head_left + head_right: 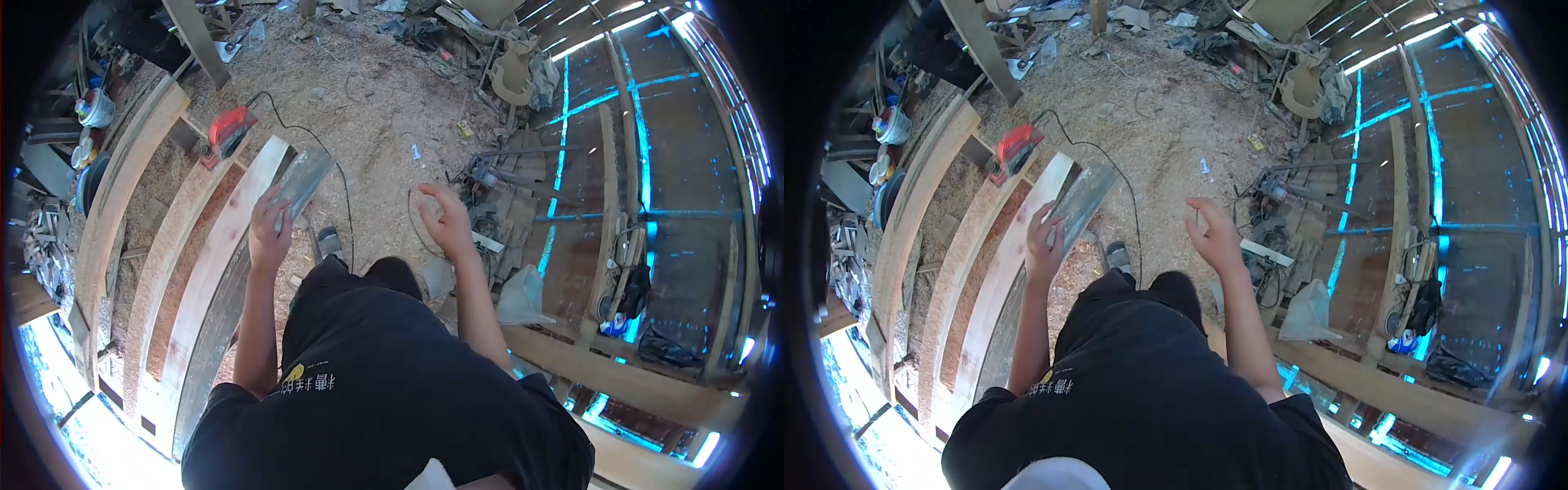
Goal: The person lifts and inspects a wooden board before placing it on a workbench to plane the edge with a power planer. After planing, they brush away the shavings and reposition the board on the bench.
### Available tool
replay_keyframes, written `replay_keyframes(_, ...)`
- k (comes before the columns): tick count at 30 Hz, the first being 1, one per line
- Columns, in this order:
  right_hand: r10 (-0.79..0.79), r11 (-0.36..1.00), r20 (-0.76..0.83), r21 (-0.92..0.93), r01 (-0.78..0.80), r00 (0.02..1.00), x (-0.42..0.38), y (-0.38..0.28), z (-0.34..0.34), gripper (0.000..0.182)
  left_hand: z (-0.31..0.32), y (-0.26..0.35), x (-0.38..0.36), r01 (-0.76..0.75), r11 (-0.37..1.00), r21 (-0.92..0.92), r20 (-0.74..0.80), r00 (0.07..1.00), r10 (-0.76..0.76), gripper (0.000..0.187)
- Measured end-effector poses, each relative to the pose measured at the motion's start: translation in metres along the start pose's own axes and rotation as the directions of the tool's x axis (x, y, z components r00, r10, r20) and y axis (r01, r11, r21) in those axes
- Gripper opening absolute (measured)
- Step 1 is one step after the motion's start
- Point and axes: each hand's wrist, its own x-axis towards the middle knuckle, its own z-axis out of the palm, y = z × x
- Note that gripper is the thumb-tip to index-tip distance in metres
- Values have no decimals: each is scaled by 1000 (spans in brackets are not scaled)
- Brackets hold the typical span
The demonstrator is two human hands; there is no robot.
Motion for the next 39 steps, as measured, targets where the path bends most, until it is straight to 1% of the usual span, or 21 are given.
replay_keyframes(2, 31, 999, -20, 9, -31, 999, 23, 16, -14, 33, 21, 13, 34, -68, 998, 14, 48, 997, 67, 15)
replay_keyframes(4, 82, 996, -63, 35, -80, 995, 50, 33, -25, 32, 32, 26, 64, -53, 999, 1, 52, 997, 52, 15)
replay_keyframes(7, 60, 998, -47, 27, -59, 997, 94, 66, -32, 31, 52, 25, 96, -48, 998, 27, 16, 999, 47, 16)
replay_keyframes(9, 24, 999, -17, 36, -24, 1000, 132, 93, -30, 31, 65, 10, 115, 18, 993, 119, -41, 999, -13, 16)
replay_keyframes(11, -59, 998, 26, 27, 59, 998, 179, 121, -23, 32, 79, -5, 140, 54, 982, 179, -113, 993, -34, 16)
replay_keyframes(12, -91, 995, 66, 39, 89, 994, 202, 136, -21, 32, 88, -7, 140, 97, 970, 223, -156, 986, -63, 16)
replay_keyframes(14, -84, 993, 182, 102, 66, 980, 258, 158, -13, 32, 102, -2, 162, 177, 957, 230, -251, 961, -117, 14)
replay_keyframes(15, -123, 988, 214, 119, 99, 969, 286, 162, -10, 32, 109, 3, 172, 241, 940, 241, -311, 937, -160, 13)
replay_keyframes(18, -271, 950, 319, 239, 199, 908, 364, 167, -2, 32, 133, 20, 202, 409, 883, 230, -446, 851, -278, 11)
replay_keyframes(20, -391, 914, 364, 258, 312, 845, 412, 169, 11, 32, 146, 23, 210, 452, 884, 118, -491, 800, -344, 11)
replay_keyframes(21, -422, 902, 403, 281, 329, 812, 433, 166, 17, 32, 146, 32, 213, 444, 869, 219, -515, 809, -284, 12)
replay_keyframes(23, -470, 881, 482, 316, 353, 739, 480, 153, 33, 31, 154, 34, 210, 511, 833, 212, -595, 744, -305, 11)
replay_keyframes(24, -499, 865, 495, 339, 371, 711, 502, 144, 43, 31, 158, 32, 212, 529, 822, 209, -633, 714, -299, 11)
replay_keyframes(25, -550, 835, 502, 353, 423, 667, 523, 135, 53, 31, 162, 28, 211, 570, 805, 166, -657, 672, -340, 11)
replay_keyframes(26, -597, 802, 509, 364, 473, 620, 543, 127, 62, 31, 166, 19, 211, 587, 794, 159, -681, 647, -342, 11)
replay_keyframes(30, -673, 736, 528, 413, 536, 518, 615, 100, 123, 32, 174, -23, 241, 685, 714, 142, -753, 543, -371, 11)
replay_keyframes(32, -721, 690, 500, 451, 566, 480, 648, 95, 164, 33, 172, -44, 272, 713, 702, 2, -782, 438, -443, 12)
replay_keyframes(34, -726, 678, 543, 459, 574, 423, 680, 82, 196, 33, 164, -73, 298, 741, 671, -18, -795, 397, -460, 13)
replay_keyframes(36, -736, 658, 565, 468, 590, 373, 707, 63, 223, 33, 148, -98, 338, 690, 703, 174, -855, 460, -240, 15)
replay_keyframes(37, -757, 637, 542, 485, 599, 365, 720, 52, 232, 32, 138, -106, 355, 677, 723, 137, -853, 451, -261, 15)
replay_keyframes(39, -792, 593, 519, 528, 608, 322, 745, 31, 257, 32, 117, -115, 382, 686, 713, 146, -876, 424, -229, 15)
